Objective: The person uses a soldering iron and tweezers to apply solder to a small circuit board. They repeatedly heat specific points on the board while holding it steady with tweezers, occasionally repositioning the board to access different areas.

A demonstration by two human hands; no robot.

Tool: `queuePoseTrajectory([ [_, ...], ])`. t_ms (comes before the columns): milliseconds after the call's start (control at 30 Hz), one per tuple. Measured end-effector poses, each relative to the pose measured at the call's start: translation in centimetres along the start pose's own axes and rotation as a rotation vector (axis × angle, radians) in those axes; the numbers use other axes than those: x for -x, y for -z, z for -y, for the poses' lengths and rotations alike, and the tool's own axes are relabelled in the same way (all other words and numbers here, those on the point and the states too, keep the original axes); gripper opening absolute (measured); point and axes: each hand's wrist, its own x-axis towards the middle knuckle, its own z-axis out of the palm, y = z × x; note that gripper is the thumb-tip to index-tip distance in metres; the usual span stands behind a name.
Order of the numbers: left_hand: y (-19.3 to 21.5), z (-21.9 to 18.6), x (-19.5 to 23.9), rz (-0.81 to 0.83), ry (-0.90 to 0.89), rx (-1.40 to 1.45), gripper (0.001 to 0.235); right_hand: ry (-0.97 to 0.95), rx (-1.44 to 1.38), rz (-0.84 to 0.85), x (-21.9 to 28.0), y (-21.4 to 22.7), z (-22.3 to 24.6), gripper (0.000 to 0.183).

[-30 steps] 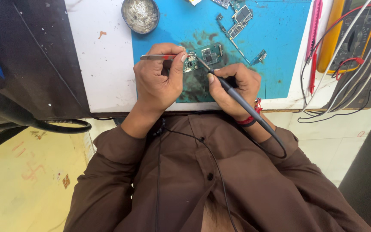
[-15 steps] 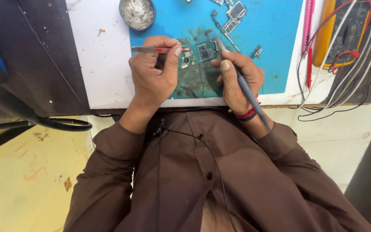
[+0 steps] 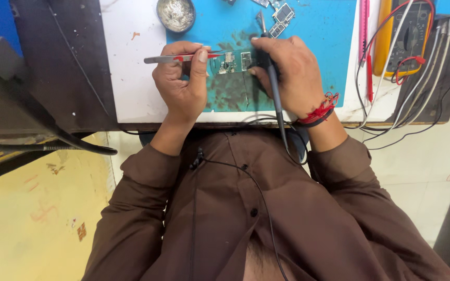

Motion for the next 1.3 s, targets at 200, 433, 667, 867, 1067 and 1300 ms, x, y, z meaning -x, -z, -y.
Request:
queuePoseTrajectory([
  [200, 0.4, -0.1, 0.9, -0.036, 0.040, 0.054, 0.011, -0.084, 0.058, -0.116, 0.5, -1.6, 0.7, 0.046],
  [433, 1.0, -0.8, 2.8, -0.085, 0.106, 0.068, 0.013, -0.216, 0.116, -0.163, 0.3, -3.0, 2.7, 0.043],
  [667, 1.3, -0.6, 3.0, -0.091, 0.118, 0.099, 0.011, -0.027, 0.018, -0.005, 0.9, -0.1, 1.2, 0.046],
  [867, 1.3, -0.4, 2.8, -0.055, 0.111, 0.109, 0.011, -0.099, -0.002, -0.068, 1.0, -2.1, 1.7, 0.034],
  [1067, 1.3, -0.4, 2.9, -0.065, 0.117, 0.100, 0.011, -0.043, 0.026, -0.124, -0.7, -3.3, 1.7, 0.032],
  [1300, 1.1, -0.3, 2.8, -0.047, 0.129, 0.099, 0.012, -0.155, -0.107, -0.203, -0.1, -2.8, 1.3, 0.034],
])
